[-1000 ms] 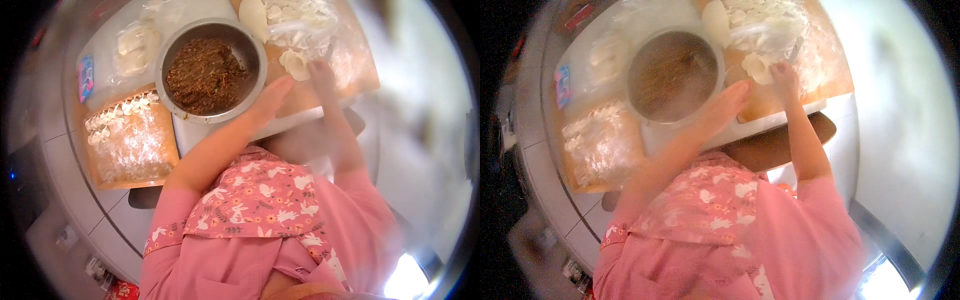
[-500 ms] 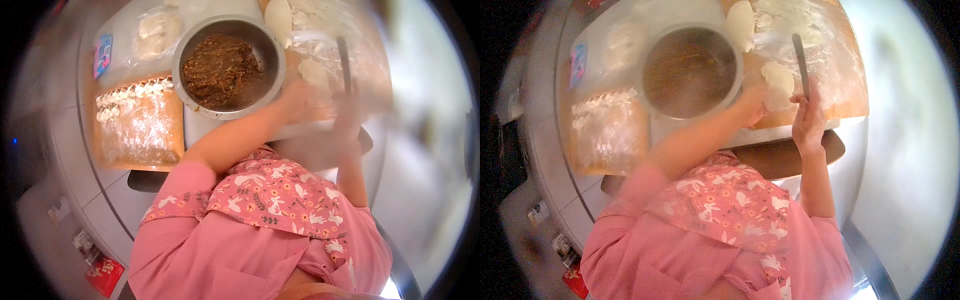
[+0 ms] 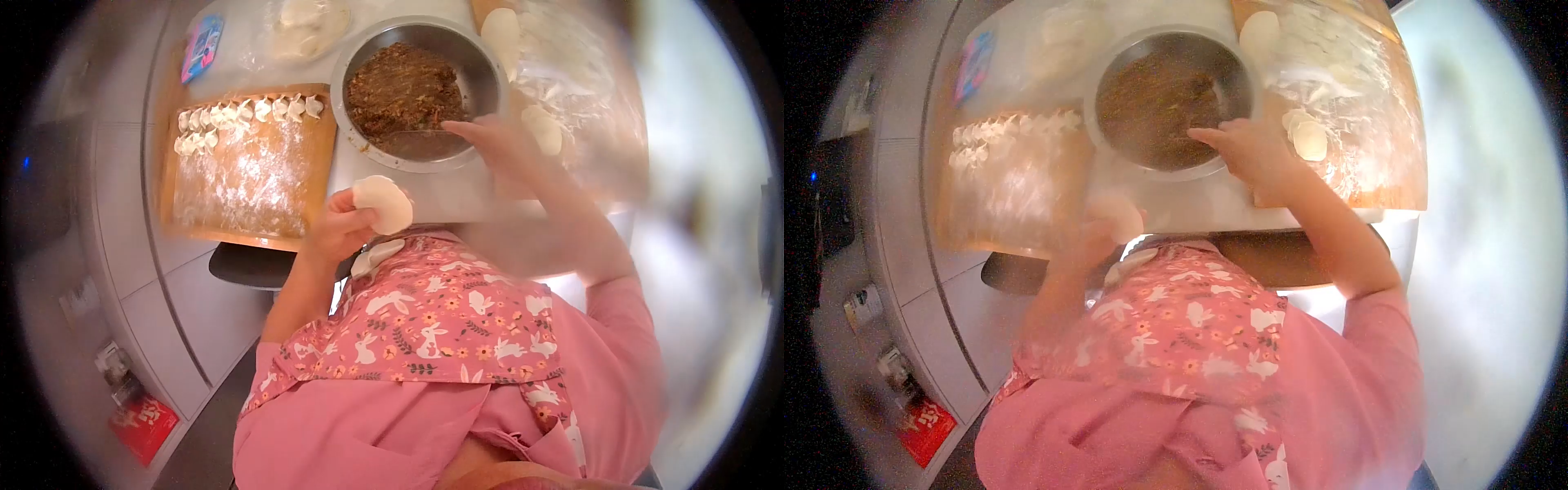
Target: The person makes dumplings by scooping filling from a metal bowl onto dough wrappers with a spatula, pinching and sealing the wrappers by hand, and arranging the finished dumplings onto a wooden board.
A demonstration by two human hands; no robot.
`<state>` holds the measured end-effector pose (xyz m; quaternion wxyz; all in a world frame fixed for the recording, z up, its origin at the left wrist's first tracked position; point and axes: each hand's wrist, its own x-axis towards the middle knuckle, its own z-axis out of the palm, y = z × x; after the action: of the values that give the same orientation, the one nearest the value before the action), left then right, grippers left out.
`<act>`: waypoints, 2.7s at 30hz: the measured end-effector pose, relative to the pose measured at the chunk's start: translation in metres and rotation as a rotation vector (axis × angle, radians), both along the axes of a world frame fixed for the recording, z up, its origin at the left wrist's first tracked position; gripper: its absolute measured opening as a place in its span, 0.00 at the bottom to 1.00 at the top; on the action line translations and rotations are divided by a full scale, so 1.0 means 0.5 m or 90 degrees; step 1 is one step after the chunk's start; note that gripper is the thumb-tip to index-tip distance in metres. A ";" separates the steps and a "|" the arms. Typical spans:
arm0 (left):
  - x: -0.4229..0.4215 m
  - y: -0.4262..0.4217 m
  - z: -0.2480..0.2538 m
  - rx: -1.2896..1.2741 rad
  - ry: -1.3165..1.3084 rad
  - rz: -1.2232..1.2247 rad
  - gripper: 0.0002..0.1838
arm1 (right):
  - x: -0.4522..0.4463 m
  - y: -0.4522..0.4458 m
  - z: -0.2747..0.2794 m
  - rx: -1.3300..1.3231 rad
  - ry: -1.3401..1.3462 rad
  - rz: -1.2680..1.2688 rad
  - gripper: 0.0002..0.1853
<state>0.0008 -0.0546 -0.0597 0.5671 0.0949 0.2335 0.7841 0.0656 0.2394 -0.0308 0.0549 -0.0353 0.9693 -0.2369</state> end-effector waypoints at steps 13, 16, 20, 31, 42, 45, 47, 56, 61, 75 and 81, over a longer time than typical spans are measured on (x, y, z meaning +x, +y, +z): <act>0.043 -0.070 0.028 0.036 -0.127 0.196 0.21 | -0.065 0.065 -0.012 0.174 -0.112 0.133 0.23; 0.040 -0.059 0.024 0.019 -0.122 0.216 0.20 | -0.059 0.054 -0.015 0.055 -0.225 0.016 0.18; 0.022 -0.042 0.010 -0.010 -0.109 0.252 0.20 | -0.048 0.048 -0.038 -0.112 -0.270 -0.057 0.16; -0.016 0.013 0.022 -0.238 -0.102 0.373 0.19 | -0.047 0.022 -0.037 -0.528 -0.443 -0.246 0.16; -0.073 0.145 0.016 -0.149 0.083 0.345 0.18 | 0.013 -0.127 0.039 -0.252 0.131 -0.179 0.16; -0.075 0.170 0.070 -0.305 0.210 0.359 0.15 | 0.025 -0.148 0.046 0.021 0.220 -0.117 0.23; -0.072 0.182 0.137 -0.497 0.461 0.318 0.11 | 0.032 -0.162 0.013 0.110 0.259 -0.109 0.26; -0.082 0.192 0.088 -0.447 0.384 0.367 0.10 | 0.040 -0.146 0.043 0.003 0.189 -0.219 0.26; -0.088 0.184 0.076 -0.413 0.340 0.372 0.11 | 0.020 -0.144 0.003 0.062 0.217 -0.145 0.26; -0.102 0.160 0.057 -0.332 0.221 0.417 0.14 | 0.049 -0.132 0.058 0.014 0.217 -0.107 0.29; -0.062 0.172 0.058 -0.213 0.129 0.319 0.16 | 0.006 -0.162 0.055 -0.087 0.310 -0.166 0.21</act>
<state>-0.0301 0.0316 -0.0308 0.3377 0.0179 0.4307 0.8368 0.0688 0.1583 -0.0034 -0.2132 0.0300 0.9321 -0.2913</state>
